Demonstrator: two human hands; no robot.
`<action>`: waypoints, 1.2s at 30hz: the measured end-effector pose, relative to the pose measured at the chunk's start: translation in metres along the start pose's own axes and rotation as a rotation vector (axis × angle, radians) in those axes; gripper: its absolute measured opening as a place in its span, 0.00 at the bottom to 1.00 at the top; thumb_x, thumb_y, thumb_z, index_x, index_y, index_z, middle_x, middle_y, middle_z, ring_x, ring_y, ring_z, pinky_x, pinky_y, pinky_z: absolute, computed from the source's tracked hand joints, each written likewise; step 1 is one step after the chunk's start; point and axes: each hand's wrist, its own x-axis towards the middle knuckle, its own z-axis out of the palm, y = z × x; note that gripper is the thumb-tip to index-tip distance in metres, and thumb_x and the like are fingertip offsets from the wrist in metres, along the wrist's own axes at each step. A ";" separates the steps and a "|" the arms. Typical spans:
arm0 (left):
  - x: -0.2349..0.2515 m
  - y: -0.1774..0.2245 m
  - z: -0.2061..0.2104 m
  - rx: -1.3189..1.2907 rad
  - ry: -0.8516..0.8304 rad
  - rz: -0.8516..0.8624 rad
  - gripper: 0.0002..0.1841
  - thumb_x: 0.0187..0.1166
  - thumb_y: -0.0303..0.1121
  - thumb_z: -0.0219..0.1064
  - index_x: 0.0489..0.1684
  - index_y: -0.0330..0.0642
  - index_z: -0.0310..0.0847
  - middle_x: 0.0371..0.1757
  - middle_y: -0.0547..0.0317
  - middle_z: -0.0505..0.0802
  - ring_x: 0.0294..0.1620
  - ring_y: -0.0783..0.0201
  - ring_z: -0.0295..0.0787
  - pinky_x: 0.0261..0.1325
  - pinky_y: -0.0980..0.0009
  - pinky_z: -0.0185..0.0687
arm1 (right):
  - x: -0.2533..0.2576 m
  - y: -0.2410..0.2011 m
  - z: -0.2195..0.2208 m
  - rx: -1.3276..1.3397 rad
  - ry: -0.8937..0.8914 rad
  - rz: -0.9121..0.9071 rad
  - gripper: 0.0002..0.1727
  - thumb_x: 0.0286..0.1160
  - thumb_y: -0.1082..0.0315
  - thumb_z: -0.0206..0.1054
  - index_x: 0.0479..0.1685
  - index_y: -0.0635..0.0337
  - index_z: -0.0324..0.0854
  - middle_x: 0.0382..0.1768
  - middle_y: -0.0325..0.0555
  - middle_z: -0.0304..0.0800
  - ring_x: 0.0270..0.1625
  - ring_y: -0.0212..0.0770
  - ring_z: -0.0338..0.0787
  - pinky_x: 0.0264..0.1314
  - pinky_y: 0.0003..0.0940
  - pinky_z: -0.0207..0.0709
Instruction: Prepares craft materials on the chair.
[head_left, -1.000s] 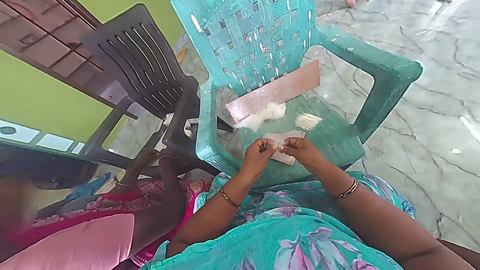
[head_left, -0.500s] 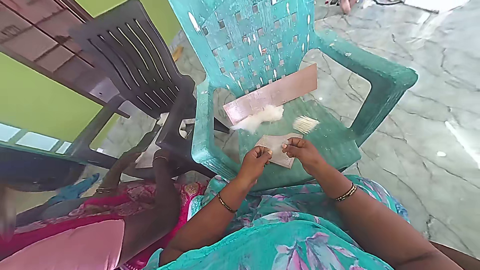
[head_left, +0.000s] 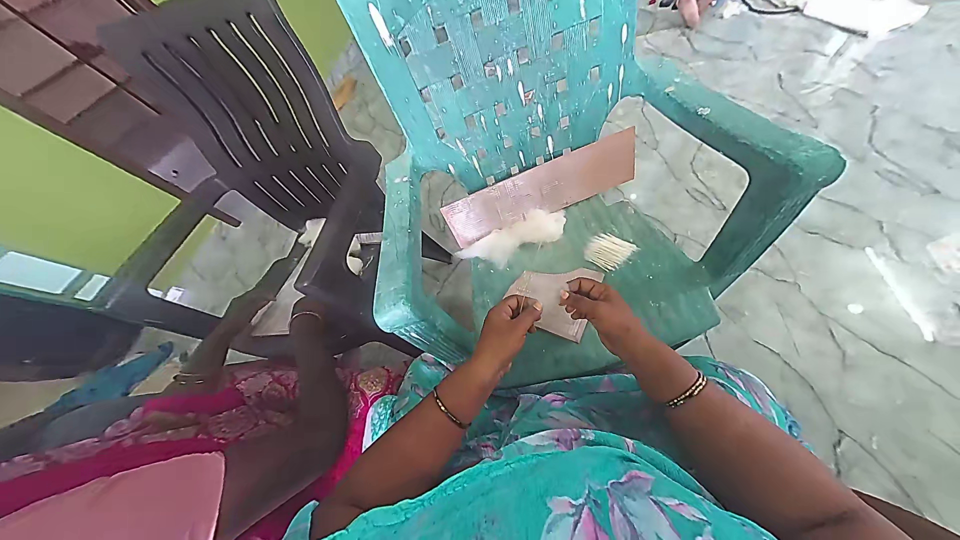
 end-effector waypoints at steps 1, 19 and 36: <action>0.000 -0.001 0.000 -0.002 -0.003 -0.001 0.05 0.86 0.29 0.65 0.42 0.36 0.82 0.31 0.62 0.86 0.28 0.74 0.80 0.34 0.79 0.76 | 0.000 0.000 0.001 -0.015 -0.022 0.016 0.04 0.83 0.71 0.65 0.47 0.61 0.82 0.36 0.37 0.86 0.37 0.28 0.83 0.43 0.26 0.79; 0.025 -0.035 -0.016 0.422 -0.055 -0.200 0.22 0.94 0.39 0.52 0.79 0.34 0.72 0.69 0.36 0.84 0.63 0.48 0.85 0.67 0.52 0.80 | 0.025 0.033 0.014 -0.909 0.132 -0.082 0.17 0.78 0.57 0.72 0.54 0.61 0.90 0.63 0.59 0.86 0.73 0.66 0.75 0.68 0.73 0.63; 0.031 -0.027 -0.017 0.804 -0.057 -0.138 0.13 0.87 0.29 0.60 0.61 0.33 0.83 0.55 0.39 0.91 0.59 0.44 0.89 0.65 0.44 0.82 | 0.054 0.028 -0.009 -1.112 0.033 -0.202 0.25 0.75 0.74 0.66 0.74 0.53 0.82 0.77 0.59 0.78 0.82 0.67 0.70 0.73 0.76 0.61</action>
